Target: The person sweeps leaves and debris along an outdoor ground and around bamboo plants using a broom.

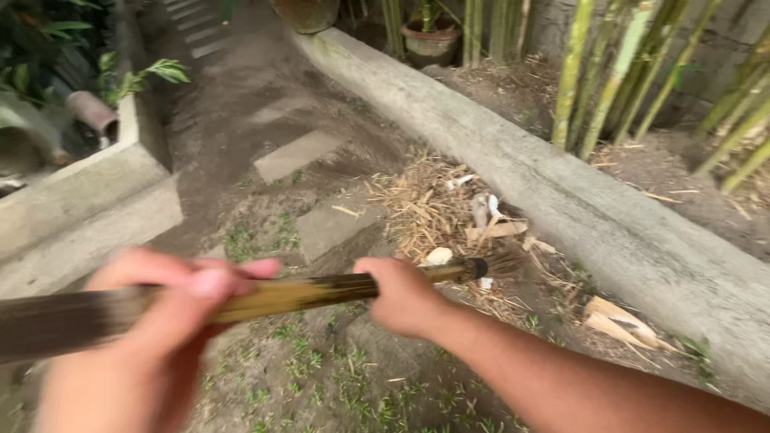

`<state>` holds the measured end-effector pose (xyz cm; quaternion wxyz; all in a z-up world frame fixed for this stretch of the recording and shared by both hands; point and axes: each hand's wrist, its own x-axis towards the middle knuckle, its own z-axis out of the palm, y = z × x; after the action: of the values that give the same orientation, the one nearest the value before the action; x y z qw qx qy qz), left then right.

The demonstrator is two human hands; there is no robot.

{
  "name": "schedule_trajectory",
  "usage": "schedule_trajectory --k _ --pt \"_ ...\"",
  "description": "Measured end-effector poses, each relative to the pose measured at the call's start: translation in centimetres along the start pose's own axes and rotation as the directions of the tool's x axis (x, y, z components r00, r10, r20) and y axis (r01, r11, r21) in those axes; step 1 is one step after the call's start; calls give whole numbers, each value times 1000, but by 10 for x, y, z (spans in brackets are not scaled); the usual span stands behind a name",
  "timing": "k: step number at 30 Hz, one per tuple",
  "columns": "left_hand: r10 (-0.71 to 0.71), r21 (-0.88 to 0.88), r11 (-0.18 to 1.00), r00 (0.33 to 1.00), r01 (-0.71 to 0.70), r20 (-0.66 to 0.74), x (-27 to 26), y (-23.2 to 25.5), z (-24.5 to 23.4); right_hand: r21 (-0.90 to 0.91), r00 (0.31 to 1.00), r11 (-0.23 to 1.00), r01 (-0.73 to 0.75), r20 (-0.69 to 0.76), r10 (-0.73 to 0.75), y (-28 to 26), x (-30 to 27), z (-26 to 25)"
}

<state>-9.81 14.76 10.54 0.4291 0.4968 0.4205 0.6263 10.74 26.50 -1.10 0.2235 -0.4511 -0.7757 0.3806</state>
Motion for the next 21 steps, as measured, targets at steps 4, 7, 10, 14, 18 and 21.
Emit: schedule_trajectory --k 4,7,10,14,18,21 --pt "-17 -88 996 1000 16 -20 7 9 -3 -31 934 951 -309 180 309 -18 -35 -18" --pt "-225 -163 958 971 236 81 5 -21 29 43 892 896 -441 135 432 36 -89 -18" --pt "-410 -128 895 902 427 135 -5 -79 107 -34 754 758 -651 80 652 115 -126 -27" --pt "-340 186 921 940 341 -42 -10 -88 132 -80 871 870 -486 34 490 162 -81 -23" --pt "-72 56 996 996 75 -48 13 -45 77 -2 974 975 -222 55 222 89 9 -14" --pt "76 20 997 997 -76 5 19 -8 37 92 983 984 -150 124 138 13 20 -31"
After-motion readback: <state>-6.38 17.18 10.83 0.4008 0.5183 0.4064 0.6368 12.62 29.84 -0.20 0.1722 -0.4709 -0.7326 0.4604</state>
